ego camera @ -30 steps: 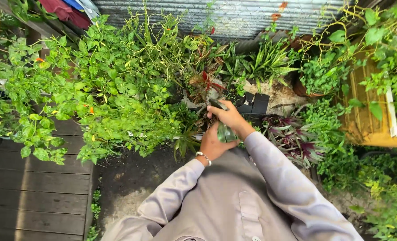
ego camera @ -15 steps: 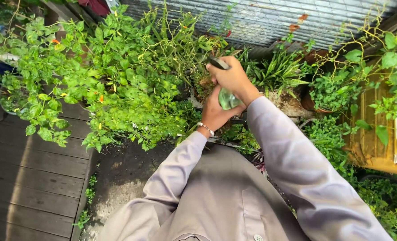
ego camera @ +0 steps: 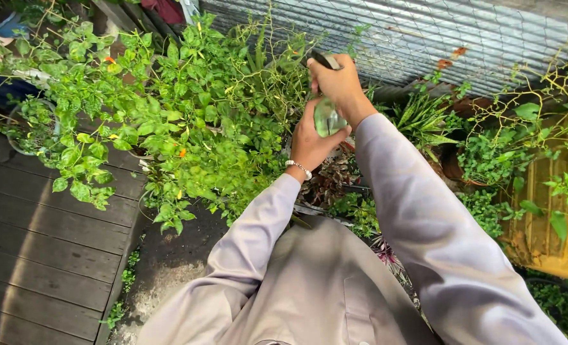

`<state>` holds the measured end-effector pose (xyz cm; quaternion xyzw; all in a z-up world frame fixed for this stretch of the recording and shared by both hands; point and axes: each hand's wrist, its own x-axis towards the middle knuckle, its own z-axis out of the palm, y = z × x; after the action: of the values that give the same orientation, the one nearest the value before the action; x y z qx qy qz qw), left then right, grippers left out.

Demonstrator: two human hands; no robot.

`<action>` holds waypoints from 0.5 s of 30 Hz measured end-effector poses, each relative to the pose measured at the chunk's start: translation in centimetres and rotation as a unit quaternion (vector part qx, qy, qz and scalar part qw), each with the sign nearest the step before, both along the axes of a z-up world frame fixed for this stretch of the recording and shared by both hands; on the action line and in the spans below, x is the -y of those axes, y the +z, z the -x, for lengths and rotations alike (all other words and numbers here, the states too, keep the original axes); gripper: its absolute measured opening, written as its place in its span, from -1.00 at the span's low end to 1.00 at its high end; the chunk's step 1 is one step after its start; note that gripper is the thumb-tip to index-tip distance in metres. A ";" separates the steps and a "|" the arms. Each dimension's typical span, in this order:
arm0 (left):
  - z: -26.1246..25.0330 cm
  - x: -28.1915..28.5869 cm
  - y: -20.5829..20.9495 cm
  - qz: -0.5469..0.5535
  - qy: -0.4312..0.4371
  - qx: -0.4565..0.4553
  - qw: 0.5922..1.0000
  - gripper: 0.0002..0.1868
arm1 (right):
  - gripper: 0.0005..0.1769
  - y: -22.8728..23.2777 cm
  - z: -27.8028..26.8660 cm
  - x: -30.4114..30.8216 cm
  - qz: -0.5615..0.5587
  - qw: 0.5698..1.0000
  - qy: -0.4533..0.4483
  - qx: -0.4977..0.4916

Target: Watering various potted plants using a hand-held spray bottle

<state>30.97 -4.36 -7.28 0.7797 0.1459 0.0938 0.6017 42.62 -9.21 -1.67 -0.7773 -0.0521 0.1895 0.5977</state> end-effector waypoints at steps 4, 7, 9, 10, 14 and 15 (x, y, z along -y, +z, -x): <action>-0.8 -0.5 2.6 0.044 0.034 -0.068 0.996 -0.17 | -0.57 -0.6 -2.0 -1.1 0.001 0.998 0.010 0.058; -1.9 -0.6 1.9 0.035 0.047 -0.085 0.995 -0.13 | -0.67 -2.1 -3.7 -1.7 -0.044 0.998 -0.006 0.049; -2.9 -0.4 0.3 0.031 0.041 -0.079 0.996 -0.11 | -0.55 -3.1 -4.3 -1.6 -0.046 0.997 -0.023 0.066; -3.1 -0.4 0.0 0.031 0.041 -0.078 0.996 -0.11 | -0.55 -4.2 -4.7 -1.5 -0.046 0.996 -0.023 0.067; -3.5 -0.7 -1.1 0.024 -0.005 -0.119 0.993 -0.10 | -0.56 -6.5 -5.2 -0.6 -0.045 0.991 -0.125 0.007; -3.3 -0.7 -1.3 0.027 -0.019 -0.128 0.991 -0.07 | -0.60 -6.7 -5.0 -0.2 -0.060 0.989 -0.129 -0.031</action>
<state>34.31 -3.66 -8.57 0.7713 0.2091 -0.0223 0.6007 47.58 -8.97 -8.40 -0.7339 0.0552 0.1312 0.6642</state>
